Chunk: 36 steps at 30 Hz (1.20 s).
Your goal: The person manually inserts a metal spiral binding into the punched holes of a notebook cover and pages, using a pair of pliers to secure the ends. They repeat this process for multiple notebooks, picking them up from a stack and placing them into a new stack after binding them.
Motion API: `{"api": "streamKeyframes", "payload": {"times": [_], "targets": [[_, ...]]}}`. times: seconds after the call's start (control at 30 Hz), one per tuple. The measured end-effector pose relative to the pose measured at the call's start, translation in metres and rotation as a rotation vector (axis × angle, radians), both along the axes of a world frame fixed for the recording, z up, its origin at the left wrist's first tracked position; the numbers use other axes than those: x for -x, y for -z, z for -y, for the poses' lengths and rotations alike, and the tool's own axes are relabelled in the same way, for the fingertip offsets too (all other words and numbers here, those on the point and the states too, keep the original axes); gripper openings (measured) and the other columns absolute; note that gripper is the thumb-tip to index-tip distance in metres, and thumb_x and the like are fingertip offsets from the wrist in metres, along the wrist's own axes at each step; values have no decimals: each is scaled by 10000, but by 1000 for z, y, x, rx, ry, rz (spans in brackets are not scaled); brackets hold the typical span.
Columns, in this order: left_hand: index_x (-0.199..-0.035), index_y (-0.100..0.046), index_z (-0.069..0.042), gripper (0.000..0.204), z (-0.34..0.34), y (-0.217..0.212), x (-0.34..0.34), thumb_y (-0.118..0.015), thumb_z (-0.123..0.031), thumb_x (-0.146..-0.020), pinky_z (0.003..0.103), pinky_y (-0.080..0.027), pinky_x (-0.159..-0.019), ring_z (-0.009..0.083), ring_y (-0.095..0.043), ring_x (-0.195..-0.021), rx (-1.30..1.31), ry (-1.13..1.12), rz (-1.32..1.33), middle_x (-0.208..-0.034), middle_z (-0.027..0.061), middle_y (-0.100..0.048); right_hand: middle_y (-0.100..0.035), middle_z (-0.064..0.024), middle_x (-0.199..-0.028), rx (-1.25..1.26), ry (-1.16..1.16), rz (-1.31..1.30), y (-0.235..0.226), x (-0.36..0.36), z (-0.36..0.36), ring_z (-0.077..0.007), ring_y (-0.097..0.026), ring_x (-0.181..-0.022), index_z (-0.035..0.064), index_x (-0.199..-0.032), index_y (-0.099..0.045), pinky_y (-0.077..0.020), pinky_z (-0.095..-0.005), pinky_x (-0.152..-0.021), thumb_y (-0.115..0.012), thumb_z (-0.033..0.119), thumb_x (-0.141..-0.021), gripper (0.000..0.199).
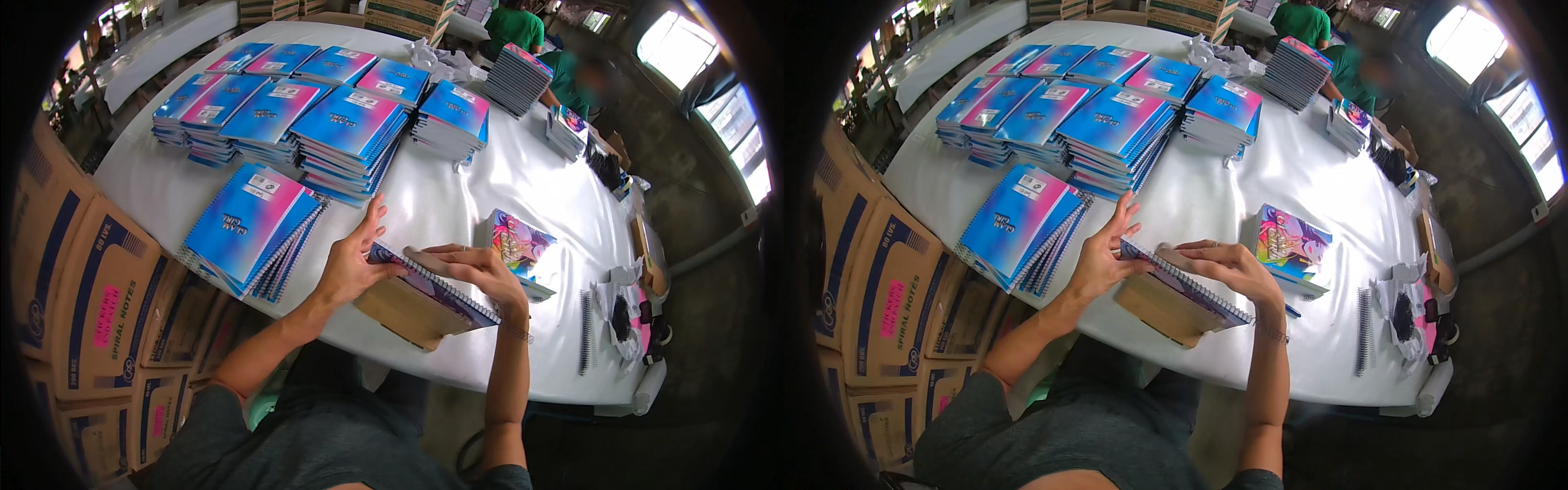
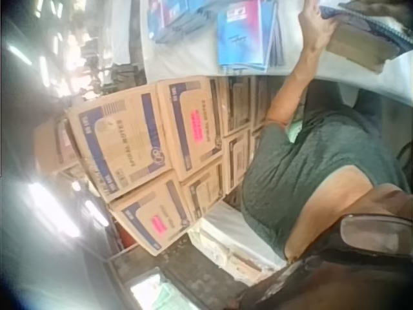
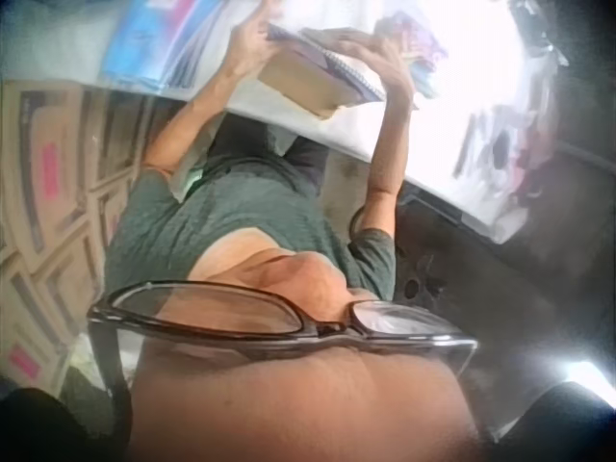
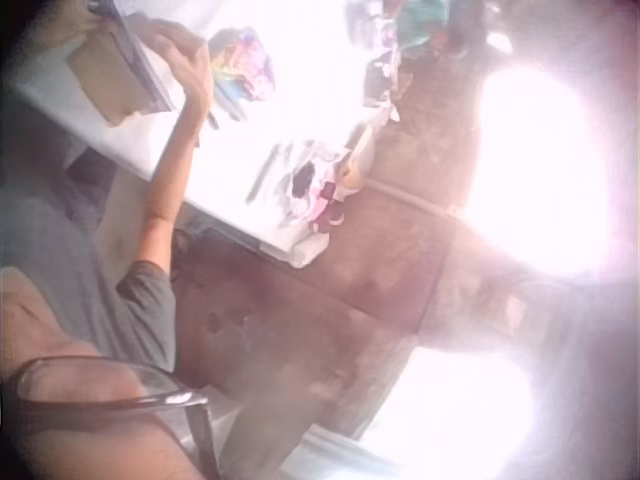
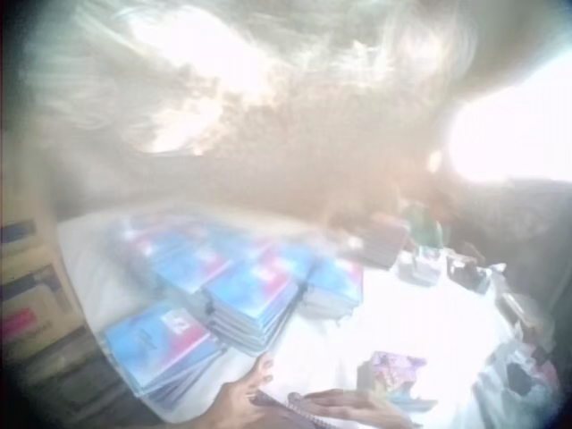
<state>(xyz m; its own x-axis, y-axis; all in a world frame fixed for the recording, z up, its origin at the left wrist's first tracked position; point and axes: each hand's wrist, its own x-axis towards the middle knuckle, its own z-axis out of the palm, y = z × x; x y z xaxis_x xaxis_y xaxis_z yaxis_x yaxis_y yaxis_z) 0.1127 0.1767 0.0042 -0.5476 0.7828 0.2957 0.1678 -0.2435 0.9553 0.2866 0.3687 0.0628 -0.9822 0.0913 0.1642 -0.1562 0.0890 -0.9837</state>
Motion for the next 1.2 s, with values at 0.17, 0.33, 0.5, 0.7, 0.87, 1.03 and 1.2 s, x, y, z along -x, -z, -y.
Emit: {"api": "streamKeyframes", "payload": {"times": [0.17, 0.33, 0.5, 0.7, 0.87, 1.03, 1.2], "targets": [[-1571, -121, -203, 1175, -5, 8, -1, -877, -169, -672, 369, -519, -977, 369, -430, -1353, -74, -23, 29, -1545, 249, -298, -656, -200, -1199, 102, -20, 37, 8, 1, -9, -267, -602, -1095, -100, -1126, -670, -451, -374, -972, -620, 310, -902, 470], [-1558, -152, -131, 1130, 2, -2, -3, -858, -123, -676, 434, -371, -1132, 308, -334, -1421, -57, -21, 217, -1563, 198, -286, -651, -216, -1209, 22, 8, 31, 4, 12, 2, -291, -606, -1116, -62, -1124, -694, -441, -396, -990, -648, 365, -877, 495], [-1552, -164, -95, 1106, -2, 8, 2, -852, -143, -688, 424, -379, -1128, 293, -320, -1430, -138, -40, 104, -1573, 179, -278, -632, -211, -1255, -286, 100, 282, -14, 25, 11, -277, -585, -1158, -98, -1114, -681, -410, -370, -1017, -633, 337, -895, 490], [-1543, -170, -41, 1069, 1, 2, 5, -849, -183, -730, 416, -346, -1144, 257, -302, -1438, -29, 58, 189, -1594, 158, -240, -665, -184, -1184, -247, 142, 294, 7, 34, 14, -266, -612, -1115, -38, -1154, -687, -461, -361, -965, -640, 335, -909, 449], [-1387, -481, 29, 753, -10, 9, 21, -744, -420, -843, 334, -407, -1045, 197, -495, -1278, 13, 418, 256, -1435, 176, -486, -654, -233, -1185, -728, 253, 37, 67, 24, 1, -359, -630, -1093, 34, -1221, -669, -477, -391, -968, -677, 258, -850, 433], [-1199, -670, 2, 510, 1, -83, 21, -680, -421, -914, 278, -457, -950, 98, -593, -1071, -37, 148, 197, -1218, 89, -677, -599, -250, -1266, -762, 584, 185, 106, -52, -23, -408, -513, -1243, 65, -1195, -677, -428, -468, -1014, -723, 203, -801, 420], [-1363, -544, -37, 521, 41, -127, 8, -676, -249, -905, 417, -369, -1096, 227, -490, -1304, -25, 285, -32, -1406, 142, -539, -552, -242, -1301, -1205, 879, 514, 110, -152, -15, -393, -495, -1227, 108, -1341, -566, -361, -482, -1041, -703, 254, -870, 511]]}}
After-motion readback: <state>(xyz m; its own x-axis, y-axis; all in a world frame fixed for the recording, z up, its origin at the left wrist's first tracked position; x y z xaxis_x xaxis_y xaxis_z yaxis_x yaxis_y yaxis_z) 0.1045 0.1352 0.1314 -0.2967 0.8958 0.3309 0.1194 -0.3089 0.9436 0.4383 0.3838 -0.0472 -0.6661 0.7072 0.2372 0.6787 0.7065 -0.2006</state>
